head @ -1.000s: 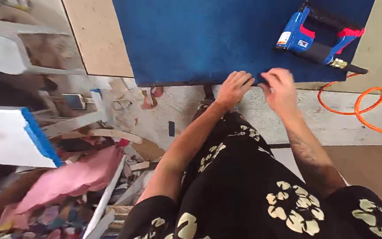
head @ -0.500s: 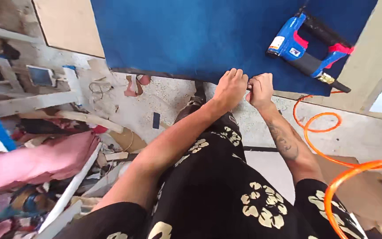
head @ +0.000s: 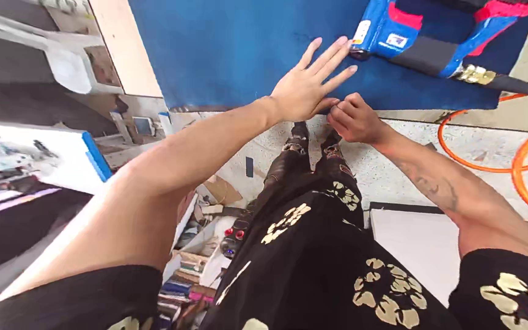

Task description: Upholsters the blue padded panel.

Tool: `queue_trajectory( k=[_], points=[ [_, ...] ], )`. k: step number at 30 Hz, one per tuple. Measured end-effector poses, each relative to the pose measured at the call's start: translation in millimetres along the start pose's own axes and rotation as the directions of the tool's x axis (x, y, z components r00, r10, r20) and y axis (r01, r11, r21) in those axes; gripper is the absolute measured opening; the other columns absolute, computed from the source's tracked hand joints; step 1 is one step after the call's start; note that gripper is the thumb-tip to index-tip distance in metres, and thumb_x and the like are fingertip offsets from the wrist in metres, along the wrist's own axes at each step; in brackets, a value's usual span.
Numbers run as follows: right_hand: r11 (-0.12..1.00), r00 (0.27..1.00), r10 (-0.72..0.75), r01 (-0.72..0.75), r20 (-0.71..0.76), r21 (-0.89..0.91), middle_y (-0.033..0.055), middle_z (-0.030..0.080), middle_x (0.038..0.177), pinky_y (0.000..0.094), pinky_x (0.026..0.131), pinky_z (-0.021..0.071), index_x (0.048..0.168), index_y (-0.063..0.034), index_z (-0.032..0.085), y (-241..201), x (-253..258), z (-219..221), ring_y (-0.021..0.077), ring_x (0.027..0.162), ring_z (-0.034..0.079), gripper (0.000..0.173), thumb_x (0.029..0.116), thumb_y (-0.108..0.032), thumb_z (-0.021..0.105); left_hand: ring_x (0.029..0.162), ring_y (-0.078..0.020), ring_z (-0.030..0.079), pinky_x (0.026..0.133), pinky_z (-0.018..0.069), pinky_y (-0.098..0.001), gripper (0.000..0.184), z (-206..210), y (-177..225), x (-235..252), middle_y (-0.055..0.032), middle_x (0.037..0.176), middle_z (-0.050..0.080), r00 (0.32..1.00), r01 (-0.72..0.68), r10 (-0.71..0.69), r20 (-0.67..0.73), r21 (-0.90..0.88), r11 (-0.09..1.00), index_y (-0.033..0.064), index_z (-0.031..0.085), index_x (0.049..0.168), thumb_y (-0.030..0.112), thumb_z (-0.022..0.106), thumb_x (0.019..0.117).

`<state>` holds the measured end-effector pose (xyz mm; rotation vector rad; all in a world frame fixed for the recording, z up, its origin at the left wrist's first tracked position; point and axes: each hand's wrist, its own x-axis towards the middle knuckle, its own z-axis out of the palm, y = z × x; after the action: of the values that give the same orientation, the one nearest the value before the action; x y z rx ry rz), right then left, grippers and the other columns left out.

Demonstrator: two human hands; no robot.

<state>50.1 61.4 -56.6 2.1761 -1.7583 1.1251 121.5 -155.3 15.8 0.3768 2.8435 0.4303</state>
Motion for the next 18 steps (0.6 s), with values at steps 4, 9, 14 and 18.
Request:
queue_trajectory(
  k=[4, 9, 14, 18],
  points=[
    [0.848, 0.844, 0.53, -0.529, -0.076, 0.038, 0.0204, 0.069, 0.113, 0.0521, 0.104, 0.0475, 0.115, -0.0037, 0.073, -13, 8, -63, 0.0354, 0.116, 0.063, 0.029, 0.0987, -0.027, 0.067, 0.158, -0.0432, -0.001, 0.121, 0.0012, -0.0742, 0.079, 5, -4, -1, -0.0243, 0.171, 0.005, 0.988, -0.127, 0.116, 0.104, 0.1, 0.987, 0.0128, 0.024, 0.165, 0.064, 0.021, 0.104],
    [0.479, 0.507, 0.862, -0.817, -0.001, -0.321, 0.0248, 0.061, 0.134, 0.0658, 0.104, 0.0401, 0.149, -0.009, 0.052, 33, 41, -104, 0.0467, 0.125, 0.055, 0.077, 0.0918, -0.059, 0.067, 0.157, -0.047, 0.003, 0.119, 0.0039, -0.0771, 0.086, 8, 4, -2, -0.029, 0.169, 0.01, 0.991, -0.099, 0.079, 0.112, 0.189, 0.977, 0.0085, 0.024, 0.163, 0.068, 0.029, 0.1015],
    [0.306, 0.309, 0.95, -0.9, 0.041, -0.31, 0.0231, 0.068, 0.115, 0.0664, 0.08, 0.0506, 0.139, -0.0107, 0.057, -5, 36, -130, 0.047, 0.106, 0.066, 0.061, 0.0922, -0.05, 0.062, 0.157, -0.0449, 0.009, 0.12, 0.0061, -0.075, 0.089, 16, 5, -4, -0.028, 0.168, 0.015, 0.995, -0.099, 0.095, 0.027, 0.253, 0.963, 0.0063, 0.025, 0.163, 0.067, 0.037, 0.0997],
    [0.314, 0.337, 0.906, -0.941, -0.257, -0.127, 0.0159, 0.072, 0.104, 0.0564, 0.074, 0.0514, 0.129, -0.0145, 0.069, -112, -10, -122, 0.0398, 0.098, 0.067, 0.047, 0.0881, -0.038, 0.068, 0.157, -0.0455, 0.005, 0.12, 0.0036, -0.0751, 0.097, 19, 6, -5, -0.0296, 0.169, 0.01, 0.995, -0.095, 0.087, 0.041, 0.282, 0.955, 0.0042, 0.022, 0.163, 0.074, 0.033, 0.0964]
  ],
)
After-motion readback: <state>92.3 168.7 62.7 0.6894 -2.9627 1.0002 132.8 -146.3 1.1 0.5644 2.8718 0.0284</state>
